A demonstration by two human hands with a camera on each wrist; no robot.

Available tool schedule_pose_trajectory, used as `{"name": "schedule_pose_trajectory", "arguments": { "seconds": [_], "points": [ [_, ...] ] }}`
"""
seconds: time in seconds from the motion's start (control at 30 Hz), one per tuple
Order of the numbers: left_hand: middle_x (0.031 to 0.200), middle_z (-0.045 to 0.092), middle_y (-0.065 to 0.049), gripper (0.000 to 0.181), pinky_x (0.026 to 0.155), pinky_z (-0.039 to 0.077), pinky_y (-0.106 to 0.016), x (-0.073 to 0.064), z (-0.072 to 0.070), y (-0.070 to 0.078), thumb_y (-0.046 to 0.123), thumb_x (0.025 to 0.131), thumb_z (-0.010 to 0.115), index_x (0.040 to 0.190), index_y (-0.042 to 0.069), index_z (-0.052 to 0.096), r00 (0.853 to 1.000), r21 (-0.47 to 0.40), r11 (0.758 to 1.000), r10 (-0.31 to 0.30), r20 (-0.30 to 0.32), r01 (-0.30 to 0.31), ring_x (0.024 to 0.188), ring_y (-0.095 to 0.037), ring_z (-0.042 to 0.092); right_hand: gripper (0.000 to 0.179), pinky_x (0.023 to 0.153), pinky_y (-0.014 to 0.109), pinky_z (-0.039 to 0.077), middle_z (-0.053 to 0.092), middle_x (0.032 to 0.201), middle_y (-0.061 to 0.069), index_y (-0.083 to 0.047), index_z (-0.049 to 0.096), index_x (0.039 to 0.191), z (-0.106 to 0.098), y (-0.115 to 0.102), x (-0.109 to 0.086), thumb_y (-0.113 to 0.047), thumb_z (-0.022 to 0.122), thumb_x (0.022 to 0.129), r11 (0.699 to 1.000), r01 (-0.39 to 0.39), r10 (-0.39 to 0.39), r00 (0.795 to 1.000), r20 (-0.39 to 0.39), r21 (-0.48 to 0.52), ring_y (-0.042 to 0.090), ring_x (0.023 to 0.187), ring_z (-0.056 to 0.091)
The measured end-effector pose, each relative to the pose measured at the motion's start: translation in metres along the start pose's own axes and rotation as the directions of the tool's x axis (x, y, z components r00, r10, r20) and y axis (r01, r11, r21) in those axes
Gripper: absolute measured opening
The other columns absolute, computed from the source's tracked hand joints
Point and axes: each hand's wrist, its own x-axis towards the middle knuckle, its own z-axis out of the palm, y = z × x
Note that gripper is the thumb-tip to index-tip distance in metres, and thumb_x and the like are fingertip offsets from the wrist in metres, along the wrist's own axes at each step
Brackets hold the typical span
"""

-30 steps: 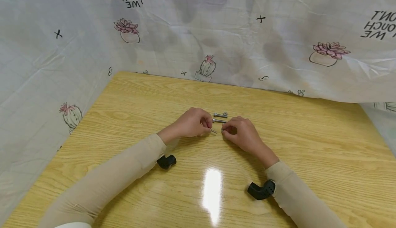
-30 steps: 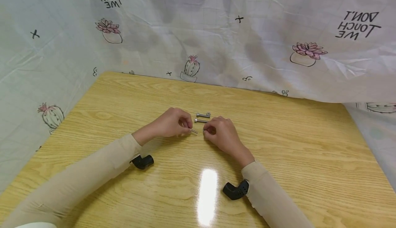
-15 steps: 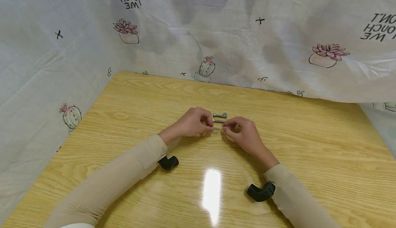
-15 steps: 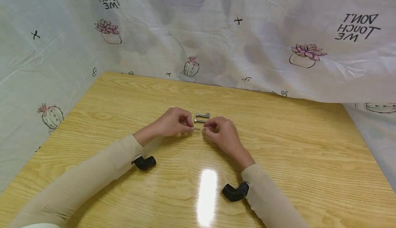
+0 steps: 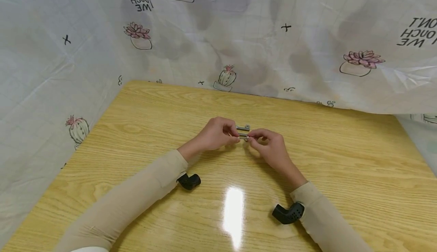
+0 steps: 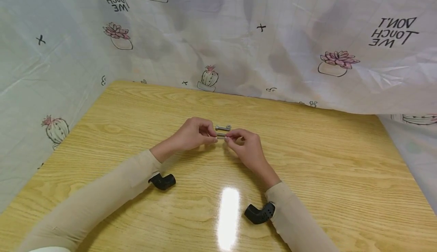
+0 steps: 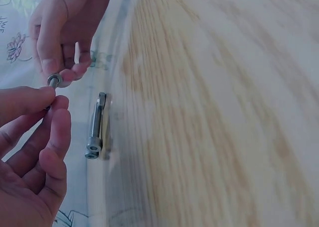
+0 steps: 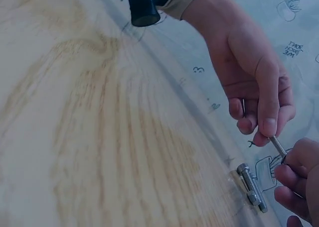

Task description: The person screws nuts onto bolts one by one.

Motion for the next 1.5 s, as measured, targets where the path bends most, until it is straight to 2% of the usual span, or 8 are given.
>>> {"name": "schedule_pose_trajectory", "arguments": {
  "seconds": [0.2, 0.47, 0.6, 0.77, 0.9, 1.17, 1.33, 1.5],
  "points": [
    [0.083, 0.069, -0.001, 0.008, 0.063, 0.051, -0.026, 0.002, 0.003, -0.002, 0.014, 0.086, 0.074, 0.08, 0.013, 0.069, 1.0, -0.049, 0.999, -0.019, -0.025, 0.017, 0.071, -0.014, 0.064, 0.015, 0.079, 0.032, 0.049, 0.073, 0.095, 0.009, -0.009, 0.073, 0.101, 0.001, -0.001, -0.001, -0.019, 0.069, 0.09, 0.999, -0.032, 0.033, 0.999, -0.019, 0.041, 0.003, 0.085, 0.059],
    [0.08, 0.069, -0.003, 0.009, 0.058, 0.05, -0.025, 0.005, 0.005, -0.002, 0.01, 0.084, 0.076, 0.079, 0.011, 0.068, 0.998, -0.102, 0.993, -0.056, -0.041, 0.051, 0.07, -0.024, 0.066, 0.015, 0.079, 0.032, 0.049, 0.072, 0.097, 0.011, -0.006, 0.071, 0.103, 0.001, -0.006, -0.002, -0.015, 0.068, 0.091, 0.999, -0.039, 0.038, 0.999, -0.022, -0.005, 0.004, 0.085, 0.058],
    [0.08, 0.069, -0.002, 0.009, 0.059, 0.049, -0.024, 0.005, 0.004, -0.002, 0.01, 0.083, 0.076, 0.079, 0.012, 0.068, 0.997, -0.097, 0.994, -0.064, -0.05, 0.059, 0.069, -0.02, 0.065, 0.017, 0.078, 0.03, 0.049, 0.072, 0.096, 0.012, -0.004, 0.07, 0.104, 0.0, -0.012, -0.003, -0.016, 0.064, 0.094, 0.998, -0.057, 0.057, 0.998, -0.004, -0.017, 0.01, 0.084, 0.059],
    [0.082, 0.07, 0.0, 0.009, 0.062, 0.05, -0.024, 0.006, 0.002, -0.002, 0.013, 0.083, 0.077, 0.079, 0.014, 0.069, 0.997, -0.093, 0.994, -0.064, -0.04, 0.061, 0.071, -0.013, 0.063, 0.022, 0.072, 0.026, 0.048, 0.071, 0.091, 0.01, -0.007, 0.07, 0.103, 0.001, -0.001, -0.001, -0.025, 0.058, 0.098, 0.998, -0.068, 0.068, 0.997, 0.022, 0.001, 0.018, 0.08, 0.061],
    [0.083, 0.07, 0.0, 0.008, 0.064, 0.05, -0.025, 0.005, 0.001, -0.002, 0.014, 0.084, 0.076, 0.079, 0.014, 0.07, 0.999, -0.099, 0.994, -0.044, -0.027, 0.041, 0.073, -0.013, 0.064, 0.027, 0.069, 0.026, 0.044, 0.069, 0.088, 0.016, -0.002, 0.069, 0.098, 0.004, -0.001, 0.001, -0.022, 0.052, 0.101, 0.994, -0.105, 0.104, 0.994, 0.024, 0.026, 0.023, 0.076, 0.059],
    [0.083, 0.071, 0.0, 0.007, 0.064, 0.05, -0.025, 0.004, 0.002, -0.005, 0.014, 0.084, 0.076, 0.08, 0.014, 0.071, 1.0, -0.099, 0.995, -0.011, -0.024, 0.008, 0.073, -0.013, 0.065, 0.043, 0.061, 0.024, 0.039, 0.059, 0.075, 0.017, 0.002, 0.063, 0.082, 0.013, -0.003, 0.004, -0.03, 0.044, 0.104, 0.988, -0.143, 0.143, 0.99, -0.001, 0.058, 0.014, 0.064, 0.046],
    [0.082, 0.071, 0.0, 0.007, 0.062, 0.049, -0.025, 0.004, 0.002, -0.009, 0.014, 0.083, 0.077, 0.079, 0.014, 0.071, 0.999, -0.102, 0.995, -0.005, -0.052, -0.001, 0.072, -0.015, 0.065, 0.041, 0.069, 0.025, 0.048, 0.064, 0.084, 0.015, -0.002, 0.063, 0.096, 0.015, -0.002, 0.002, -0.035, 0.041, 0.105, 0.989, -0.102, 0.106, 0.994, -0.026, 0.11, 0.024, 0.073, 0.058],
    [0.083, 0.071, -0.001, 0.006, 0.064, 0.049, -0.025, 0.004, 0.001, -0.011, 0.014, 0.083, 0.077, 0.08, 0.014, 0.072, 0.996, -0.11, 0.994, -0.02, -0.085, 0.011, 0.076, -0.019, 0.067, 0.022, 0.079, 0.025, 0.049, 0.066, 0.102, 0.009, -0.007, 0.063, 0.11, 0.015, -0.002, 0.0, -0.024, 0.055, 0.1, 0.991, -0.02, 0.027, 0.998, -0.049, 0.133, 0.021, 0.085, 0.063]
  ]
}}
